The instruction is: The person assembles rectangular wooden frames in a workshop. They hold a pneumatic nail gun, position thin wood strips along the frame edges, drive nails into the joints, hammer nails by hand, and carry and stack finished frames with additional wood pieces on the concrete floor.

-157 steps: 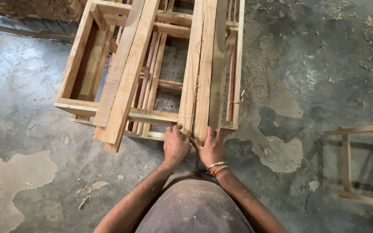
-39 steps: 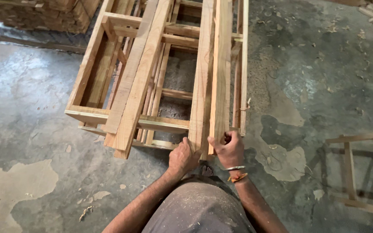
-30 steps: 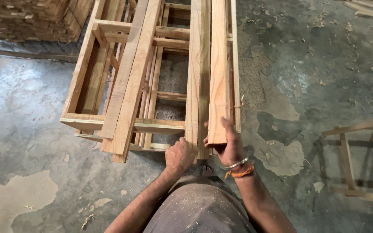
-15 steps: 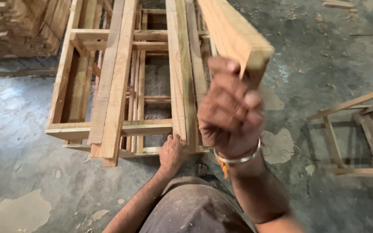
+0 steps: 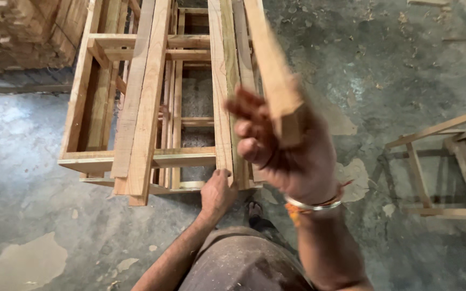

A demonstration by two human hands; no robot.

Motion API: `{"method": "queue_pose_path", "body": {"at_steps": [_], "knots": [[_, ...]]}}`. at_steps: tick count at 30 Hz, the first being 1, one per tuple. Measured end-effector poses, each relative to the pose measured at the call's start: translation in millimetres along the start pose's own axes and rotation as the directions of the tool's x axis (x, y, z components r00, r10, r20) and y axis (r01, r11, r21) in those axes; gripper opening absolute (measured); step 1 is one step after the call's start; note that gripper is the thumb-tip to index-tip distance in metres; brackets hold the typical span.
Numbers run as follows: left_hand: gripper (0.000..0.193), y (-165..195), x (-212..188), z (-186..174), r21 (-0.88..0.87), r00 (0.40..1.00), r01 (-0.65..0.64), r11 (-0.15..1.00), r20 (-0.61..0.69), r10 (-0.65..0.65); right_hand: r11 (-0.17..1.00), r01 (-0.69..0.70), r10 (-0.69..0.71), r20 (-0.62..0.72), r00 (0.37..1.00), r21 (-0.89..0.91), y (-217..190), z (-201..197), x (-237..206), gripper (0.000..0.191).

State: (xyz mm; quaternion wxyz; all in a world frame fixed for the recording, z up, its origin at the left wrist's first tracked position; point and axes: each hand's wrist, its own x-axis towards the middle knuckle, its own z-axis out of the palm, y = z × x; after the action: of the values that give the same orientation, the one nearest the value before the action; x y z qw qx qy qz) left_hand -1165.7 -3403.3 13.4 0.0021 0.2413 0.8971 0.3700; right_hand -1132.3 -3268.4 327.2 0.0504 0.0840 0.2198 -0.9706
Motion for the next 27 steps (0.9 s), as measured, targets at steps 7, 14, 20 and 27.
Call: {"method": "queue_pose_path", "body": {"at_steps": [7, 14, 20, 27], "knots": [[0.032, 16.1, 24.0, 27.7, -0.398, 0.95, 0.158, 0.904, 0.31, -0.03, 1.0, 0.019, -0.019, -0.23, 0.973, -0.002, 27.4, -123.2, -6.4, 0.04], [0.032, 69.7, 60.5, 88.4, -0.749, 0.802, 0.595, 0.292, 0.576, -0.157, 0.988, -0.046, 0.064, -0.115, 0.991, 0.148, 15.2, -236.4, -150.3, 0.053], [0.041, 171.8, 126.7, 169.5, -0.756, 0.747, 0.641, -0.134, 0.655, -0.114, 0.996, 0.02, -0.036, -0.184, 0.982, -0.086, -44.8, -301.9, -267.2, 0.067], [0.03, 280.5, 151.9, 285.7, -0.682, 0.614, 0.717, -0.144, 0.715, -0.333, 0.159, -0.48, -0.319, -0.505, 0.802, -0.863, -129.6, -338.1, -316.7, 0.077]]}}
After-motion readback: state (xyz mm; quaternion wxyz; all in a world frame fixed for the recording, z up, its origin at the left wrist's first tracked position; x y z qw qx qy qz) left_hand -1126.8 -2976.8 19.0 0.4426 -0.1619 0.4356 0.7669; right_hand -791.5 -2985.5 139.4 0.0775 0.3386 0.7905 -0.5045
